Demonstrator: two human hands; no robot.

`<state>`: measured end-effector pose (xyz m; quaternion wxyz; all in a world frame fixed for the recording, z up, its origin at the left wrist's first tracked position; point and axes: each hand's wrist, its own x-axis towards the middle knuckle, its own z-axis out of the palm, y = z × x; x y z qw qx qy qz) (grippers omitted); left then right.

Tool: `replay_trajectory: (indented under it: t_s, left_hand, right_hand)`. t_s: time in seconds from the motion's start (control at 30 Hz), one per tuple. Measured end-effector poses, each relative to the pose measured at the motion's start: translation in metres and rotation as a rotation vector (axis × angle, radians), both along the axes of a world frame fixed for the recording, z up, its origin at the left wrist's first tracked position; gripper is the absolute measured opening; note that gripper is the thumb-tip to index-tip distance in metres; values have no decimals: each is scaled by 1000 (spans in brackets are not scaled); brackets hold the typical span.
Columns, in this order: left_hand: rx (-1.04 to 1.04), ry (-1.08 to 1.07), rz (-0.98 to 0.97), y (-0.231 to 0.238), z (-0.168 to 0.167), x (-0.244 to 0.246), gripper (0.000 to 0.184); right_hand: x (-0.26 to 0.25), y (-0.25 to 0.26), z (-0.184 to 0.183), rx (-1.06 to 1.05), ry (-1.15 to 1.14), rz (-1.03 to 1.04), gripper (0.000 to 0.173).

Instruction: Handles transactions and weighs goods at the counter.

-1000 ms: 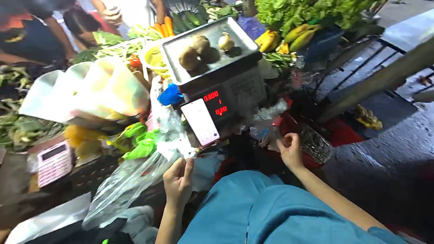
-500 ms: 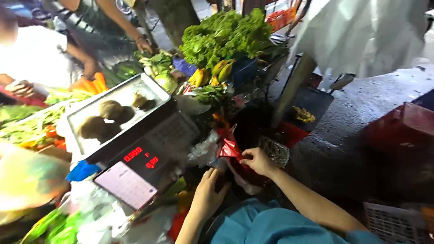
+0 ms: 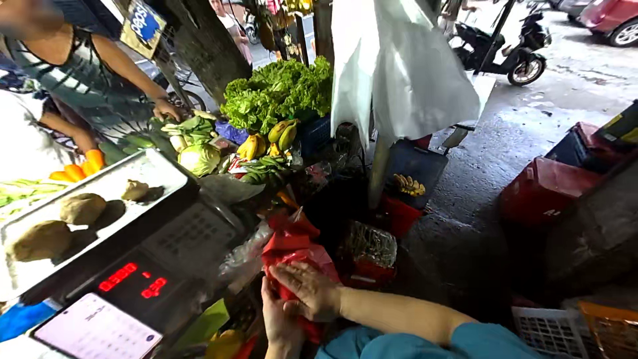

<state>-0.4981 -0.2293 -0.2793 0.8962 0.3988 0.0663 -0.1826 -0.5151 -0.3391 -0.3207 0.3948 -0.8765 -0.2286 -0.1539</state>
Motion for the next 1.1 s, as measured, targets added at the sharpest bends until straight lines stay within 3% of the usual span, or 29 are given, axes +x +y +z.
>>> replay_trajectory:
  t_s: [0.1,0.27,0.4,0.53,0.6,0.8,0.9,1.0,1.03,1.1]
  left_hand:
    - [171,65,-122,-3,8,-10,40]
    - [392,14,-145,6,-4,-2,22]
    - [458,-94,-125,13,1,-2,19]
    - [476,-149,-247,14,6,-2,30]
    - [503,-148,-201,7,6,-4,22]
    - [624,-121,-130,13,0,-3,14]
    - [931,-339,-119,23,-5,-5,18]
    - [1212,-852,-7,31,-17,-6,86]
    - [1236,-1011,35,32,-18,-5,86]
    - [1240,-1232,83,36,-16,0,45]
  right_hand:
    - [10,-28,-13,-143,-74,-177,66]
    - [5,-39,1,72,-29,-253,40]
    - [-4,-45,26,383,172,-235,45]
    - [-7,-42,22,270,126,-124,46]
    - [-10,-35,17,221,106,-108,46]
    - [-11,-47,31,440,237,-214,48]
    - [-13,-53,35,427,189,-343,42]
    - [-27,-44,32,106,3,-221,34]
    - [-31,-39,31,24,-99,-135,32]
    - [-35,-33,35,-42,-288,-33,32]
